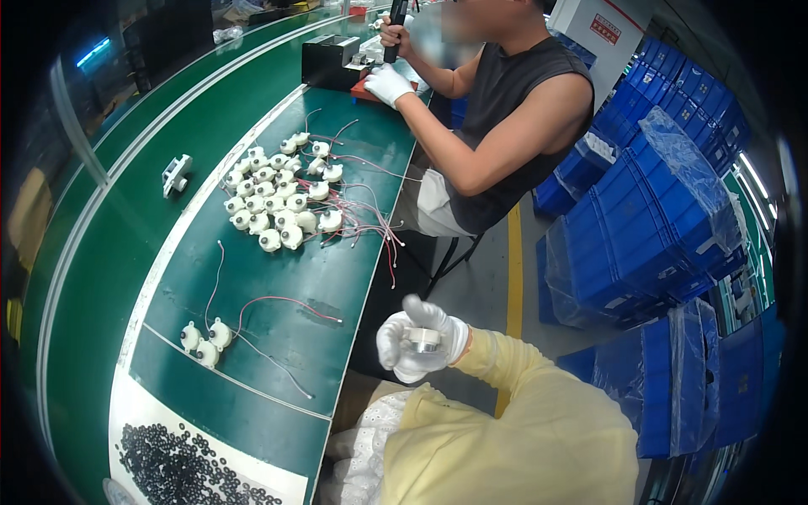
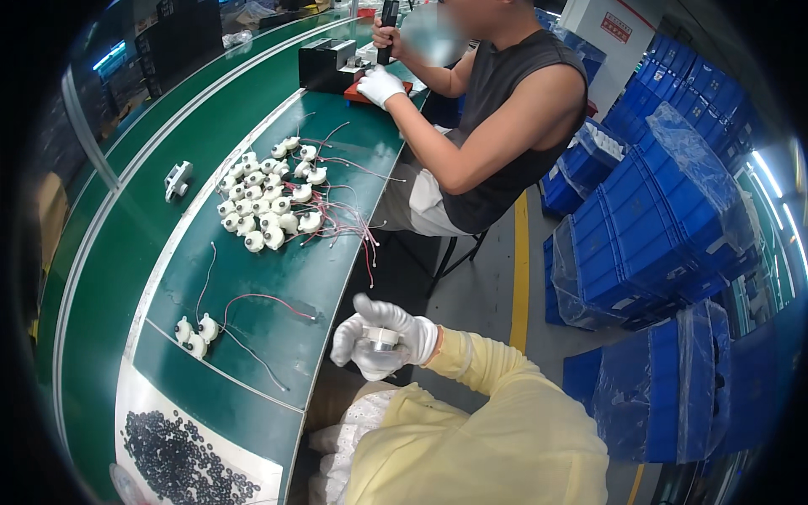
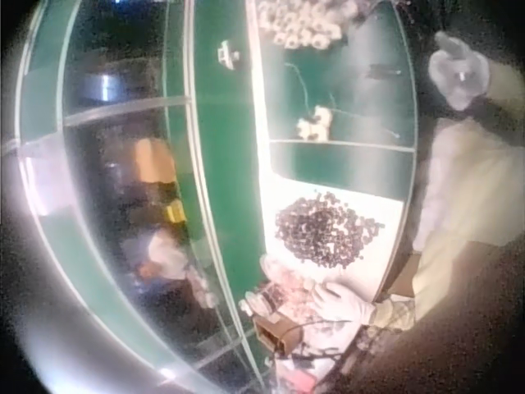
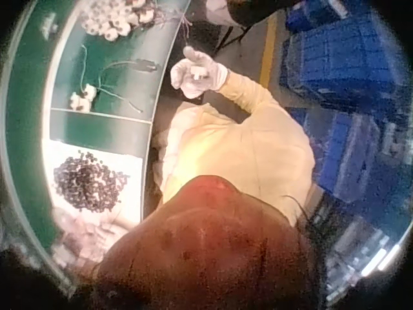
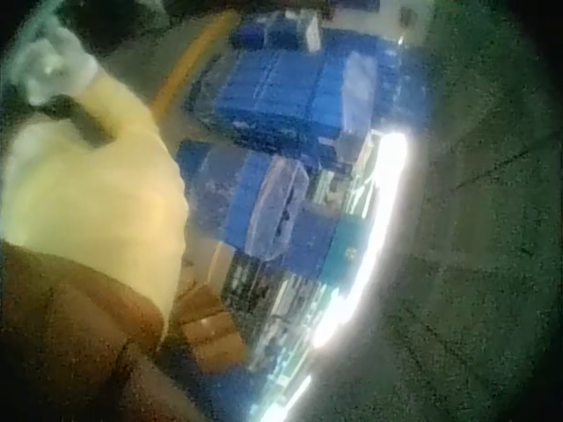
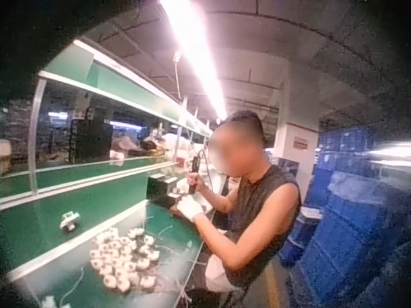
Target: The person assembles small white electronic components by hand at a factory workstation. They pick up small black rings from a pile and place them onto the white units, then move the finished items to a designated area on the green table.
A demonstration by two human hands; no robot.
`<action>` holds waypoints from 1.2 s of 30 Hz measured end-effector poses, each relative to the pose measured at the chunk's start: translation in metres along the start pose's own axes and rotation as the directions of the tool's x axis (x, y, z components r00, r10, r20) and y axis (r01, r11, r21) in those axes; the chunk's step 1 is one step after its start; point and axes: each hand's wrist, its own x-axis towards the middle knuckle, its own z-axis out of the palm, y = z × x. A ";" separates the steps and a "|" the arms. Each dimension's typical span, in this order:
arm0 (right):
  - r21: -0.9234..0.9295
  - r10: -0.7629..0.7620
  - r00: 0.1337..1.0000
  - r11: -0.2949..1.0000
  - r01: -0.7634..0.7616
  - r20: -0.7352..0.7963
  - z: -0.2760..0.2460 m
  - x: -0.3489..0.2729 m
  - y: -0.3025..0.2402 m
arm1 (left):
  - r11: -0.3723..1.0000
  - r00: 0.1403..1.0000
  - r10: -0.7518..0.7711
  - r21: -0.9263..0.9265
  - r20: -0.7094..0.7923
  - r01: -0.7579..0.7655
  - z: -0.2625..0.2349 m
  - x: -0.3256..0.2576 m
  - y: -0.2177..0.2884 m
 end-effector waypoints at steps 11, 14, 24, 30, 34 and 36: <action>-0.266 0.375 0.837 0.826 -0.497 -0.400 0.037 0.023 -0.009 | 0.963 0.966 -0.223 -0.122 0.132 0.239 0.014 -0.006 0.001; -0.320 0.375 0.836 0.798 -0.511 -0.401 0.031 0.021 -0.011 | 0.894 0.895 -0.383 -0.150 0.228 0.421 0.002 0.011 0.005; -0.493 0.131 0.907 0.803 -0.333 -0.399 -0.003 0.017 0.007 | 0.915 0.922 -0.349 -0.152 0.166 0.374 0.000 0.036 -0.004; -0.394 0.371 0.847 0.764 -0.511 -0.381 0.011 0.034 0.001 | 0.882 0.908 -0.365 -0.238 0.204 0.408 0.001 0.028 -0.011; -0.280 0.422 0.818 0.793 -0.542 -0.390 0.003 0.029 -0.001 | 0.914 0.922 -0.346 -0.158 0.176 0.373 -0.004 0.029 -0.004; -0.257 0.398 0.810 0.806 -0.533 -0.431 0.009 0.031 0.004 | 0.910 0.920 -0.352 -0.168 0.170 0.379 -0.009 0.036 -0.001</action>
